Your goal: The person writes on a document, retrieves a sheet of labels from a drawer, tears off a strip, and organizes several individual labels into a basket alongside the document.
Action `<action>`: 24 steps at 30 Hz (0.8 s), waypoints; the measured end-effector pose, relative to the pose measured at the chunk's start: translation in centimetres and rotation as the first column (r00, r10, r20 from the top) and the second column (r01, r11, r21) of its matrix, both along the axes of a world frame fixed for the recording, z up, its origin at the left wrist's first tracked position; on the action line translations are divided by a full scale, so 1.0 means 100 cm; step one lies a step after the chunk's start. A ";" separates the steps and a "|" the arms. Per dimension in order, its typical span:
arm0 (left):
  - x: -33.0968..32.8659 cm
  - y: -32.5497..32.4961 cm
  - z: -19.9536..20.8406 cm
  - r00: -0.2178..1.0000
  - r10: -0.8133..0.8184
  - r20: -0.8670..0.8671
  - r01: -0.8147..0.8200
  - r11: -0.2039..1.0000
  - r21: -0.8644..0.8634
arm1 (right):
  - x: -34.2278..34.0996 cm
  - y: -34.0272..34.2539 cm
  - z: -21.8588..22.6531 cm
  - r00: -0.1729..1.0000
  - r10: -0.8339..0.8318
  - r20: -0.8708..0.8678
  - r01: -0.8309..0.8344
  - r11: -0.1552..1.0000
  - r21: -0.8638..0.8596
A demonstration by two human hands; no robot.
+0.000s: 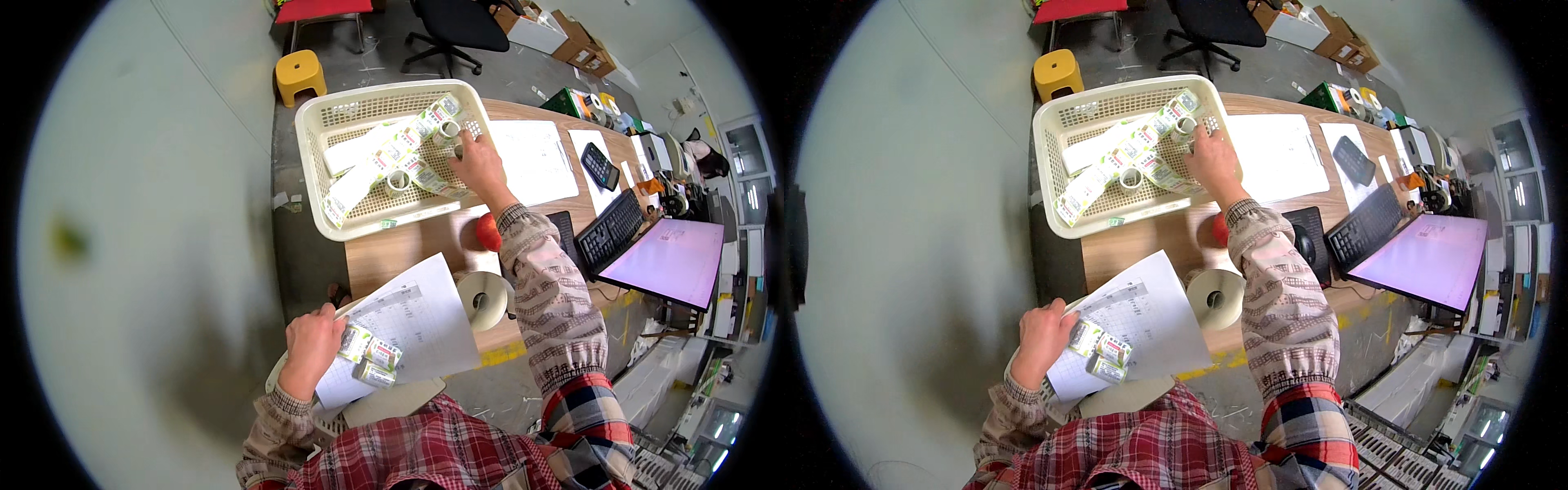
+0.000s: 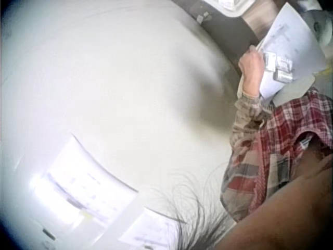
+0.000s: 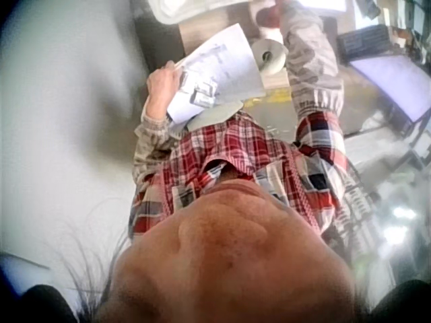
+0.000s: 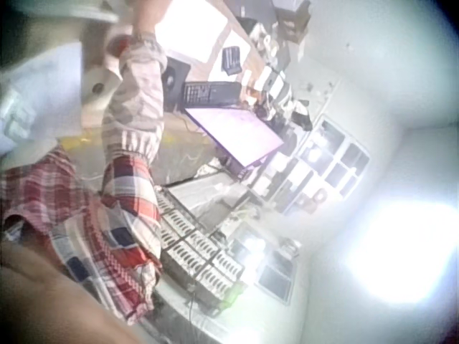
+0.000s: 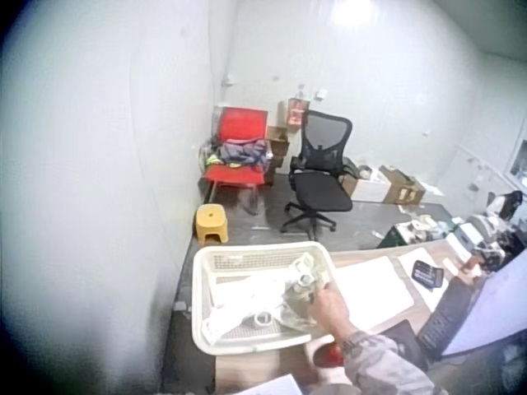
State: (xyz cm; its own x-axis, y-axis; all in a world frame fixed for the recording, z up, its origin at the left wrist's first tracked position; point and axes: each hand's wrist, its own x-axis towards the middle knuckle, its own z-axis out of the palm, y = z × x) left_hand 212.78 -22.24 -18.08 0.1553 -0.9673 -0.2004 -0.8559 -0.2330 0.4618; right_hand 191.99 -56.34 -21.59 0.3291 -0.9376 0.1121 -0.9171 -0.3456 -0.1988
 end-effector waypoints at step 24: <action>0.003 -0.007 0.001 0.997 -0.059 0.046 0.055 0.994 0.096 | -0.034 0.074 0.061 -0.025 -0.732 0.681 -0.545 0.581 0.605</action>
